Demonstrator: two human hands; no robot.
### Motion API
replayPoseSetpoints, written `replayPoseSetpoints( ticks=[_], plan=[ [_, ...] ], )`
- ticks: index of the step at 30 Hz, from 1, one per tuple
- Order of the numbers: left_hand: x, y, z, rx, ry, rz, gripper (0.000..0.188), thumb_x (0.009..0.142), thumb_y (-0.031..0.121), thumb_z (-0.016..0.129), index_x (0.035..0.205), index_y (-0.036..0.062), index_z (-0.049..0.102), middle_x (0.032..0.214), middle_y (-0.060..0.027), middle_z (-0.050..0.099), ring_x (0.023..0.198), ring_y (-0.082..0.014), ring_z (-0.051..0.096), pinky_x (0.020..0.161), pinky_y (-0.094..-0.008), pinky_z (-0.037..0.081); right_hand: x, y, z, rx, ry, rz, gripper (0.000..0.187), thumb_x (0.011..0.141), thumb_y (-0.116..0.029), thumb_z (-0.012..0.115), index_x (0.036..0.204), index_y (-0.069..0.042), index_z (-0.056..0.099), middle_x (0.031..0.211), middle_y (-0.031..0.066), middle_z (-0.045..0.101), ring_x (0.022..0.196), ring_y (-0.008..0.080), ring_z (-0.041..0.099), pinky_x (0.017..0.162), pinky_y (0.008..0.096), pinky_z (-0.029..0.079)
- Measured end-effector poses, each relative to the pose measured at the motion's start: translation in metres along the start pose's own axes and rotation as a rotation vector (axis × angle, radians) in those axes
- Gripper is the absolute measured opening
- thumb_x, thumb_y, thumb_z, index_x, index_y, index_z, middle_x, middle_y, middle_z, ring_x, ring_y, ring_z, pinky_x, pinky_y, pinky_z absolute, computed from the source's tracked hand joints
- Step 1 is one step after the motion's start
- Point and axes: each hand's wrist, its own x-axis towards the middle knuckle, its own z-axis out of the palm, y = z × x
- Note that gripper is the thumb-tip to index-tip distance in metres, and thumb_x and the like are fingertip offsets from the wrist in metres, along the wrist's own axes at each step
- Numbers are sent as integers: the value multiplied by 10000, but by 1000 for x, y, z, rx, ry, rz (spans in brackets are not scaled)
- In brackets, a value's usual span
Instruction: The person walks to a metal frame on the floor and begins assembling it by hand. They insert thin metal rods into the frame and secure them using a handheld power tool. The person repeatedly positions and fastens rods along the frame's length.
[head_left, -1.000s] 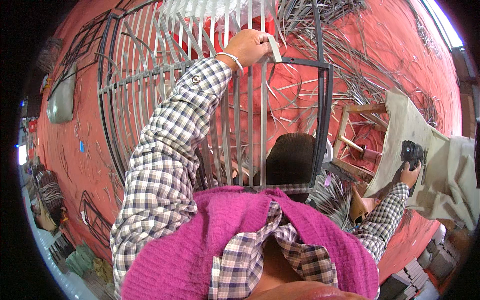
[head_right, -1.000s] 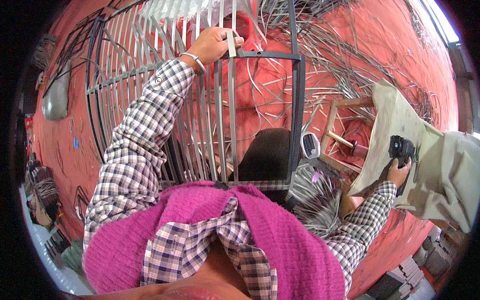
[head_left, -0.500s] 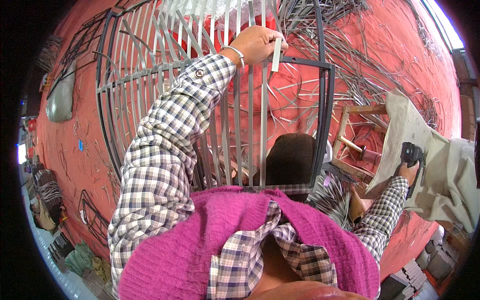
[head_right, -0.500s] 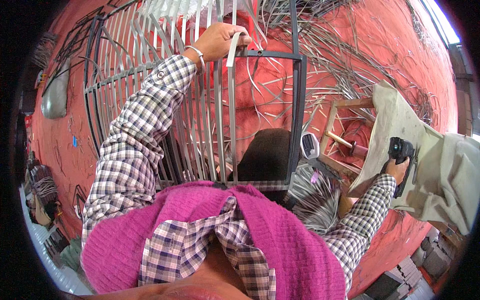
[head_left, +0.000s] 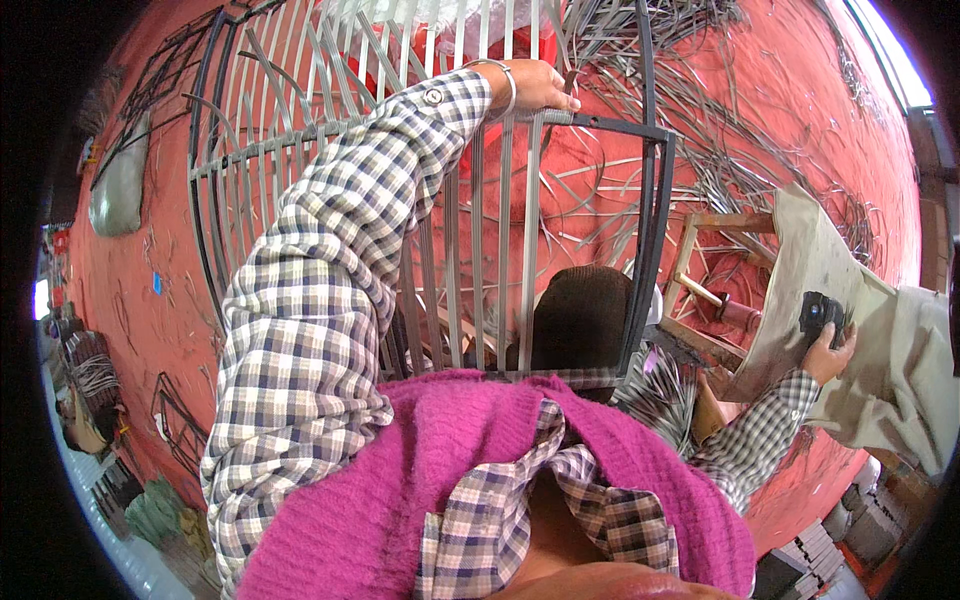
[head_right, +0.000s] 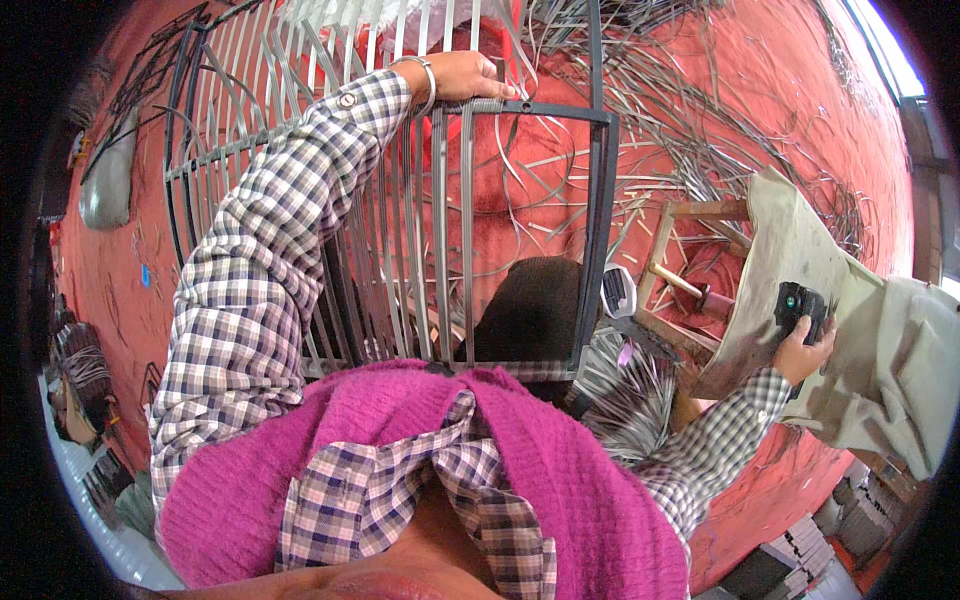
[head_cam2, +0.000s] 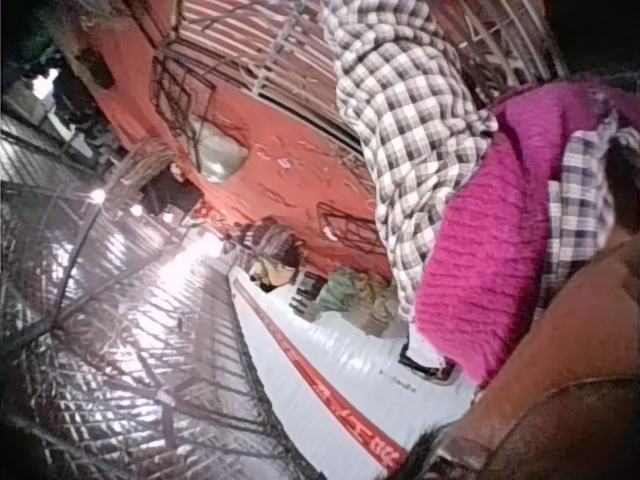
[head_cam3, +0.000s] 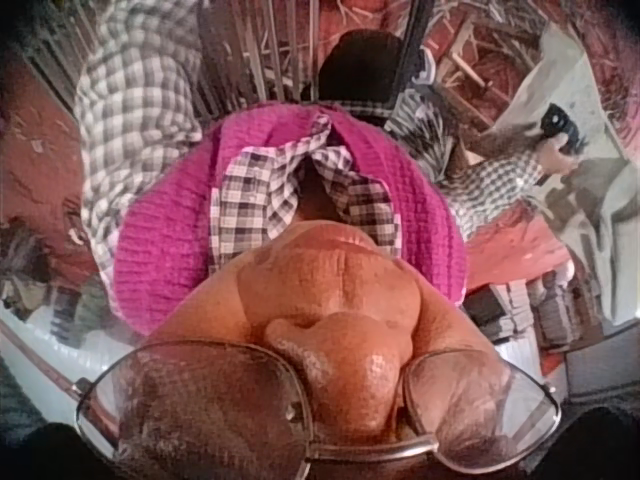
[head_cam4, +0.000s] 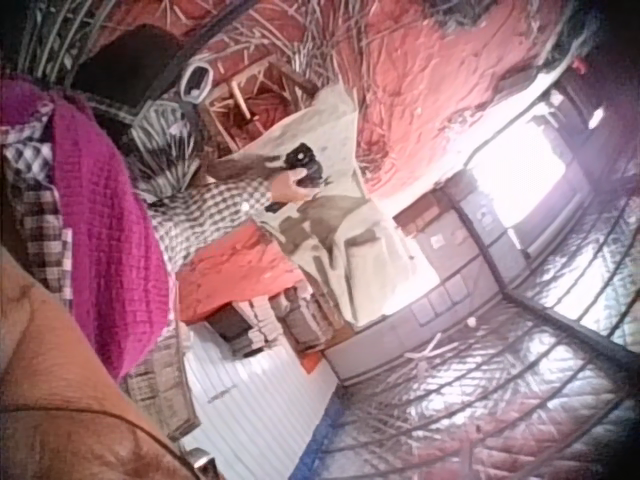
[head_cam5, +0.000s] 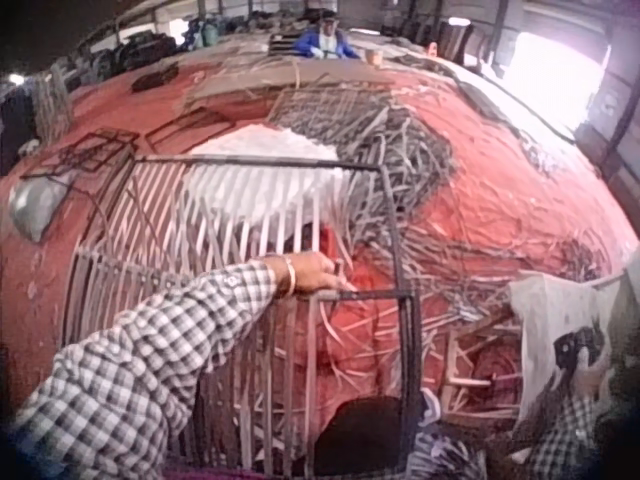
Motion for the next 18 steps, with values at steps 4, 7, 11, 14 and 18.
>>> replayPoseSetpoints(
  ticks=[4, 7, 11, 14, 18],
  plan=[
    [8, -2, 2, 34, -57, -3, 632, 797, 609, 552, 931, 2, 668, 809, -147, 638, 767, -241, 591, 740, -342, 442, -69, -156, -6, 821, -564, -6, 330, 893, -118, 519, 1196, 15, 515, 991, 106, 624, 890, 155, 588, 827, 284, 458],
    [10, -2, 5, 70, -70, -22, 632, 802, 600, 550, 942, -5, 663, 841, -164, 643, 794, -254, 600, 754, -351, 442, -119, -260, 41, 1409, -1161, 381, 419, 891, -111, 512, 1264, 51, 412, 1023, 146, 607, 854, 178, 599, 780, 285, 473],
    [13, -6, 9, 17, -108, -28, 628, 812, 584, 546, 964, -15, 654, 878, -185, 646, 820, -263, 608, 764, -365, 447, -153, -335, 109, 1870, -1146, 792, 471, 877, -18, 492, 1329, -52, 362, 1039, 99, 560, 876, 150, 547, 785, 272, 461],
    [19, -11, 12, 77, -107, 7, 582, 826, 559, 536, 949, 5, 663, 892, -196, 648, 816, -279, 621, 747, -377, 460, -155, -358, 139, 1983, -1110, 658, 422, 873, -7, 490, 1285, -71, 420, 1051, 79, 553, 880, 136, 538, 786, 270, 458],
    [21, -8, 11, 219, -52, 60, 466, 861, 461, 506, 914, 31, 676, 812, -192, 648, 757, -312, 624, 711, -379, 469, -149, -365, 153, 1526, -984, 386, 176, 890, -99, 484, 1012, -37, 595, 858, 64, 622, 733, 155, 588, 651, 282, 469]
  ],
)
